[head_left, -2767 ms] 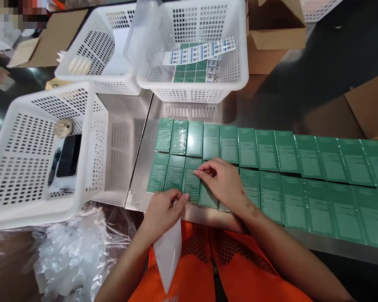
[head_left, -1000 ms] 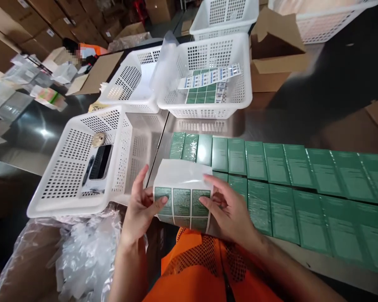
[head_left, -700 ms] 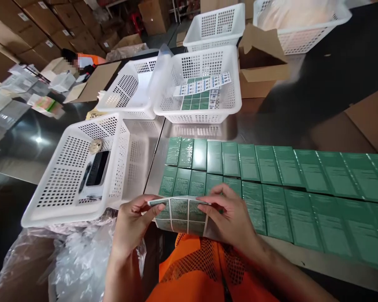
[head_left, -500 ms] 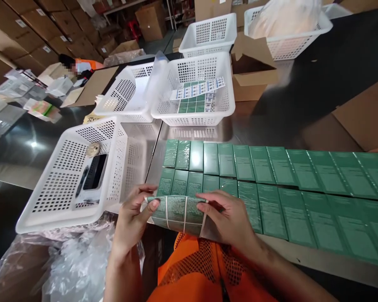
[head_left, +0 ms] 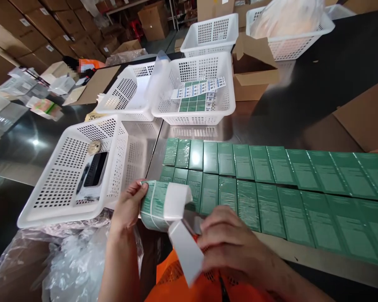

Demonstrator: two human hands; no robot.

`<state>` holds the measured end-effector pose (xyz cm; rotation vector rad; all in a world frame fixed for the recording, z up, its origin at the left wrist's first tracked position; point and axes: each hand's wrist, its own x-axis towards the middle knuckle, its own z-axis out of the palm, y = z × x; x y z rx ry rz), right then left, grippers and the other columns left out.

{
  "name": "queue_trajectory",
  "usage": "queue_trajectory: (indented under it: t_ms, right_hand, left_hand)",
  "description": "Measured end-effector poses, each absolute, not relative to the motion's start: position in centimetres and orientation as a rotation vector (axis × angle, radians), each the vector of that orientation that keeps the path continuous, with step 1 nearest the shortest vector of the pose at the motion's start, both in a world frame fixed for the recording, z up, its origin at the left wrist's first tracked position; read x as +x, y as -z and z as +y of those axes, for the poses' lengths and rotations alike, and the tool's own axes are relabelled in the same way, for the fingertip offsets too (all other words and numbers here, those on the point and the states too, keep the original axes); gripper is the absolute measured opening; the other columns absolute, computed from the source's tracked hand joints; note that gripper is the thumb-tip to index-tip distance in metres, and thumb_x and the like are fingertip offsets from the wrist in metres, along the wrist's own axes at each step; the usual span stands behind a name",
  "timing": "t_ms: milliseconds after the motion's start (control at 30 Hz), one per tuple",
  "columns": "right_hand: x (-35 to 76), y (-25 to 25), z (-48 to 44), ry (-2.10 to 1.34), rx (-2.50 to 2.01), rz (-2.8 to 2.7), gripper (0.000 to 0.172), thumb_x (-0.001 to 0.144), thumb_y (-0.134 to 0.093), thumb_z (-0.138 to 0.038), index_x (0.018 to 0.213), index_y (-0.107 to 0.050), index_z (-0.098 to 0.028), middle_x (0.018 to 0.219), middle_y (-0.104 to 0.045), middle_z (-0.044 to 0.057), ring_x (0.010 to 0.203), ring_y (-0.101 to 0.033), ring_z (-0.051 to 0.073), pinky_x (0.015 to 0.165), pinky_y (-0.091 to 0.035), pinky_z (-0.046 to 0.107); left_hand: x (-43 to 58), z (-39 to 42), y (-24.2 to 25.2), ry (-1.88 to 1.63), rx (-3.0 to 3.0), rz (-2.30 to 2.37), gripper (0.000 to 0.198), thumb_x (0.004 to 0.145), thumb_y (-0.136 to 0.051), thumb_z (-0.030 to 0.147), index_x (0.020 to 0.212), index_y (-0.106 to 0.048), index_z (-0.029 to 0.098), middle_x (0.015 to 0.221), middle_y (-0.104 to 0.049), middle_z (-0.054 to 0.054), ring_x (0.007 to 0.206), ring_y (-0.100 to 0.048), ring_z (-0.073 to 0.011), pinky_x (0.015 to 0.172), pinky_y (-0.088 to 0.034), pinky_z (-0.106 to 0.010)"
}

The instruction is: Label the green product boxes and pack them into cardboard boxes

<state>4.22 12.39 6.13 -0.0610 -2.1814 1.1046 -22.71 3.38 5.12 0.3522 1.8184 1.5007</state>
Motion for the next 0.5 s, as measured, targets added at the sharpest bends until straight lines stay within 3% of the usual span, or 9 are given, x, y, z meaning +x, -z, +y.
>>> queue_trajectory:
  t_ms: [67, 133, 233, 333, 400, 500]
  right_hand:
    - [5.2, -6.8, 12.8, -1.286, -0.012, -2.026, 0.01, 0.095, -0.059, -0.023, 0.094, -0.069, -0.026, 0.083, -0.073, -0.001, 0.089, -0.066, 0.017, 0.086, -0.05, 0.034]
    - [5.7, -6.9, 13.6, -1.348, -0.234, -1.847, 0.004, 0.09, -0.067, -0.023, 0.086, -0.069, -0.025, 0.074, -0.071, -0.002, 0.076, -0.066, 0.015, 0.077, -0.052, 0.03]
    - [5.6, -5.9, 15.6, -1.437, -0.811, -1.738, 0.01, 0.079, -0.078, -0.029, 0.075, -0.07, -0.024, 0.07, -0.069, -0.001, 0.065, -0.063, 0.014, 0.061, -0.05, 0.026]
    - [5.1, -4.2, 17.4, -1.647, -1.142, -1.629, 0.023, 0.071, -0.08, -0.043, 0.072, -0.071, -0.021, 0.069, -0.068, 0.002, 0.06, -0.059, 0.015, 0.056, -0.047, 0.027]
    - [4.7, -3.3, 18.1, -1.762, -1.18, -1.571, 0.027, 0.066, -0.082, -0.045, 0.073, -0.072, -0.021, 0.068, -0.067, 0.002, 0.06, -0.057, 0.014, 0.056, -0.045, 0.027]
    - [4.2, -2.5, 18.3, -1.829, -1.19, -1.545, 0.028, 0.064, -0.083, -0.044, 0.075, -0.072, -0.02, 0.069, -0.067, 0.001, 0.063, -0.057, 0.014, 0.059, -0.044, 0.027]
  left_hand:
    - [-23.7, 3.5, -5.3, -1.56, 0.325, 1.838, 0.028, 0.055, -0.078, 0.038, 0.066, -0.061, 0.018, 0.054, -0.056, 0.004, 0.047, -0.047, -0.01, 0.045, -0.037, -0.02]
    - [-23.8, 3.5, -5.3, -1.569, 0.344, 1.854, 0.028, 0.058, -0.07, 0.042, 0.052, -0.054, 0.019, 0.044, -0.045, 0.005, 0.04, -0.04, -0.0095, 0.039, -0.028, -0.021]
    - [-21.7, 3.5, -5.2, -1.345, 0.536, 1.911, 0.046, 0.076, -0.058, 0.051, 0.043, -0.052, 0.019, 0.038, -0.038, 0.002, 0.037, -0.034, -0.0102, 0.038, -0.021, -0.024]
    - [-18.3, 3.9, -4.8, -0.908, 0.934, 1.89, 0.047, 0.091, -0.047, 0.054, 0.071, -0.072, 0.018, 0.049, -0.049, 0.002, 0.048, -0.044, -0.0127, 0.047, -0.029, -0.024]
    - [-16.6, 4.5, -4.5, -0.711, 1.121, 1.798, 0.039, 0.093, -0.047, 0.05, 0.094, -0.073, 0.021, 0.061, -0.057, 0.002, 0.058, -0.051, -0.0143, 0.056, -0.034, -0.025]
    - [-15.4, 5.3, -4.1, -0.555, 1.244, 1.704, 0.035, 0.094, -0.048, 0.048, 0.1, -0.07, 0.021, 0.062, -0.055, 0.004, 0.058, -0.048, -0.0138, 0.057, -0.032, -0.025]
